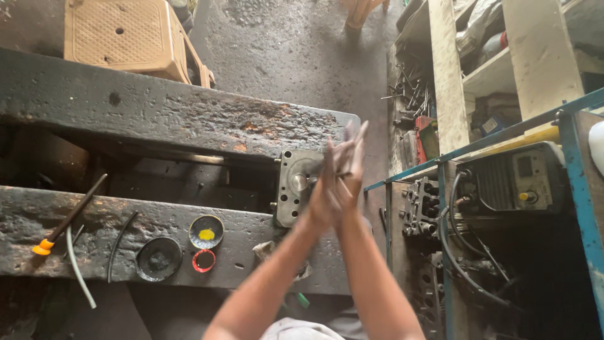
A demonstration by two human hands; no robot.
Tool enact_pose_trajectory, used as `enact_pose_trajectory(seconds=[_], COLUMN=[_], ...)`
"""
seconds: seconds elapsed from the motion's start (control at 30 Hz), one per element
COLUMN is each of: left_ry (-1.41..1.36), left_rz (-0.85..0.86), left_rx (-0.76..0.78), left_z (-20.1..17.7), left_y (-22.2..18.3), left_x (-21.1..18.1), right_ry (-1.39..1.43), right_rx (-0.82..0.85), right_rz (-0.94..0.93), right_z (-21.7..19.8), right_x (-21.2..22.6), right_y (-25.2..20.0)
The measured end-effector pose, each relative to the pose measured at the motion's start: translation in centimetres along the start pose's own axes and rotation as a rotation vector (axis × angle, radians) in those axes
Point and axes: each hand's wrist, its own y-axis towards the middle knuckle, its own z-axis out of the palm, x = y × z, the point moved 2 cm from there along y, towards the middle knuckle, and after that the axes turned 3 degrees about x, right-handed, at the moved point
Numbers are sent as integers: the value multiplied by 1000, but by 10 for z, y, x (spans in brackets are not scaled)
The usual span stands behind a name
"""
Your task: The person wipes a metal valve and a rod with a cloth, applies a yellow substance from a small container to the valve, and then inserts the valve into a cylinder head and rotates it repeatedly by hand.
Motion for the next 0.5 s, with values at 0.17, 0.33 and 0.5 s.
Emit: enact_pose_trajectory(seconds=[0.17, 0.33, 0.5], left_ry=[-457, 227, -627], left_rz=[-246, 13, -357], left_rx=[177, -7, 36], left_z=[-28, -3, -9], left_y=[49, -43, 23], left_x=[30, -25, 11], right_ry=[226, 193, 182], right_rx=[58, -59, 181], right_rz=[12, 95, -47], right_z=[-9, -21, -7], right_x=[-13, -18, -13], right_y=[2, 70, -21])
